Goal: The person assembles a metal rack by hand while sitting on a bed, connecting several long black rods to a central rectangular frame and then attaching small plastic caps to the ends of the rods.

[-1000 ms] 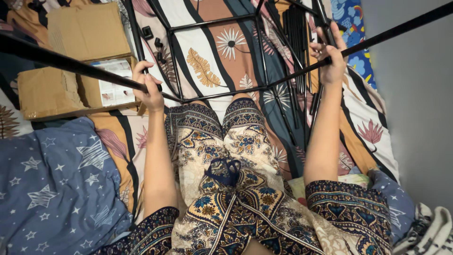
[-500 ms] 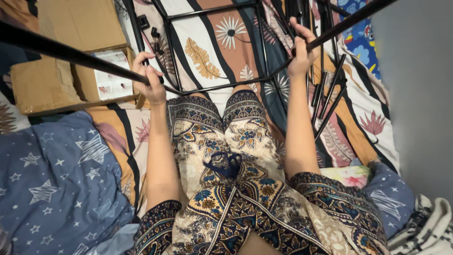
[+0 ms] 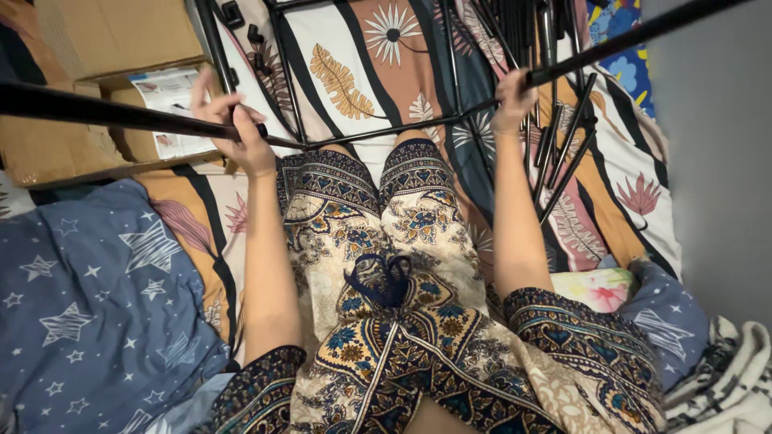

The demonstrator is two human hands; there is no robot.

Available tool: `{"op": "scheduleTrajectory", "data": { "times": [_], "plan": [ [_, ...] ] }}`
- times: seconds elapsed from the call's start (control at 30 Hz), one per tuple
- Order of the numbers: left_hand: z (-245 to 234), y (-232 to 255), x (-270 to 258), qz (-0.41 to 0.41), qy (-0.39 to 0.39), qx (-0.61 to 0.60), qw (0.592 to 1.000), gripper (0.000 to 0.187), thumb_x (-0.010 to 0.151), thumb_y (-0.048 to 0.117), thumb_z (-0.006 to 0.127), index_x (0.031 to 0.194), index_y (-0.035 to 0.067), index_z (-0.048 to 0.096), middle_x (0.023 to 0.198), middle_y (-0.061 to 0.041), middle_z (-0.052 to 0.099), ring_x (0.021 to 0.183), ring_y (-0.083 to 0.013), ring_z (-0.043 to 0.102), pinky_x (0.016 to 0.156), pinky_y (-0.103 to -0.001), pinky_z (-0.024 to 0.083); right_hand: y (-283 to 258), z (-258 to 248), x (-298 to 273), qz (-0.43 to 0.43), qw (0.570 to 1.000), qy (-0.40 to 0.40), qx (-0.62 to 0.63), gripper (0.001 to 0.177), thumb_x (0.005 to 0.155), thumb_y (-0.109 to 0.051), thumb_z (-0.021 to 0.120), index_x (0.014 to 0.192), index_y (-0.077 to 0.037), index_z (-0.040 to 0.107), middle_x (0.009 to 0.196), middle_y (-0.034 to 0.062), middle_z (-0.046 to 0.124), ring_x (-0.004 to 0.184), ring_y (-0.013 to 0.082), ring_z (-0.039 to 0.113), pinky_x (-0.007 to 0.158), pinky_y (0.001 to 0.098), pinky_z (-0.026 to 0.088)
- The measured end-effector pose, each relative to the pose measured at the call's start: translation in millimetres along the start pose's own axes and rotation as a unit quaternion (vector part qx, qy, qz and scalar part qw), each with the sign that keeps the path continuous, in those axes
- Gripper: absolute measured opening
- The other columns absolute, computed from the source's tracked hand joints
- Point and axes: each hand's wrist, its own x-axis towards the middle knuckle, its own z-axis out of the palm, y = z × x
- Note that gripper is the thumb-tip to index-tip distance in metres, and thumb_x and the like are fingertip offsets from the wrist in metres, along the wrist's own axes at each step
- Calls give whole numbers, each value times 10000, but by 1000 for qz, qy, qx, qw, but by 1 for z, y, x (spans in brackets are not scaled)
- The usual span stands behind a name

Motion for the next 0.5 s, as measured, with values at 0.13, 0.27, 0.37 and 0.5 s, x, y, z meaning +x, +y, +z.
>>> {"op": "scheduleTrajectory", "data": {
  "times": [0.13,0.27,0.37,0.5],
  "plan": [
    [-6,-31,-28,94,-16,58,994,770,926,208,680,1519,38,219,1625,-178,273,1119,-259,599,958,-437,541,24,-2,12,99,985,139,6,348,1037,-260,699,777,-131,507,606,-66,409,483,49,338,448,250,212],
    [-30,-69,-74,87,-14,213,973,1054,908,154,756,1640,58,4,1678,-167,107,1512,-355,285,1313,-534,294,-14,25,66,89,988,114,-50,394,1065,-239,687,729,-141,504,576,-72,390,463,56,316,440,257,199],
    [-25,-86,-131,36,12,285,958,964,931,153,771,1595,26,84,1539,-156,266,1435,-343,354,1273,-504,292,-50,64,105,149,984,94,-25,317,1042,-231,700,785,-154,533,579,-71,398,455,62,317,434,267,216],
    [40,-94,-209,-204,-165,115,958,674,933,253,715,1468,44,363,1381,-162,491,1314,-292,507,1173,-422,414,-51,99,139,203,975,-30,88,325,1055,-226,664,781,-156,503,575,-49,411,451,80,336,444,283,244]
  ]
}}
